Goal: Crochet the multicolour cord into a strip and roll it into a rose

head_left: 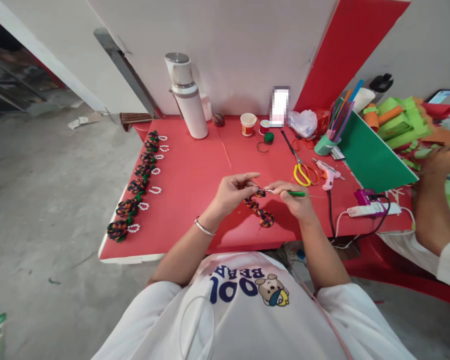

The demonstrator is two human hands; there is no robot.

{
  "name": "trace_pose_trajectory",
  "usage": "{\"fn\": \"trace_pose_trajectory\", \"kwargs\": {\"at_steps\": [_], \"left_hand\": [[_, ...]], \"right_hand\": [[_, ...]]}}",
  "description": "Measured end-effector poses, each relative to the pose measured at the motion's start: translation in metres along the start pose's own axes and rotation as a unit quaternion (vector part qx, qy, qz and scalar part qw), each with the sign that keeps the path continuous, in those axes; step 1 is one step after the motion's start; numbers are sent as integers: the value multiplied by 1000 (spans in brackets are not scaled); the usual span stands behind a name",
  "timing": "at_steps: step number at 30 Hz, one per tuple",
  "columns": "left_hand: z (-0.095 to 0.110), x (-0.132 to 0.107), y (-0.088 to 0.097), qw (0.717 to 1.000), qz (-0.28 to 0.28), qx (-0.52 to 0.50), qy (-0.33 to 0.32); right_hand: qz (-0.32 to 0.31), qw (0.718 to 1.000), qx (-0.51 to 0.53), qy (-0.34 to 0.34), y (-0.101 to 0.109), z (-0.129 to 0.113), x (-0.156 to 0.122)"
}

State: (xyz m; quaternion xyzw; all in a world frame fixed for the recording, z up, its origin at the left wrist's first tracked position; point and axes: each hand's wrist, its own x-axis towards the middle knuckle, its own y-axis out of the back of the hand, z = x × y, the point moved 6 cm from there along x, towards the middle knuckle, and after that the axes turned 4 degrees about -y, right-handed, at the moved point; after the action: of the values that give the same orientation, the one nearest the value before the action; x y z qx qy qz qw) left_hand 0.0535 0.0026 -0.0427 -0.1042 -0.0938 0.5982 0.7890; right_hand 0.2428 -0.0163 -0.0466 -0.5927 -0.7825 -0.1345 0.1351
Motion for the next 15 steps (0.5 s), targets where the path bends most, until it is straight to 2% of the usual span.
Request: {"fn": "trace_pose_trajectory", "kwargs": {"at_steps": [4,9,15], "left_hand": [[2,0,2,997,46,58,-24],[1,-1,4,988,95,114,-43],[-4,-1,2,991,111,72,-27]], "right_hand": [[-1,996,-78,31,-2,-13,2],[-4,973,-204,111,-11,-27,-1],[47,941,-290,170,-26,-26,-13]]}}
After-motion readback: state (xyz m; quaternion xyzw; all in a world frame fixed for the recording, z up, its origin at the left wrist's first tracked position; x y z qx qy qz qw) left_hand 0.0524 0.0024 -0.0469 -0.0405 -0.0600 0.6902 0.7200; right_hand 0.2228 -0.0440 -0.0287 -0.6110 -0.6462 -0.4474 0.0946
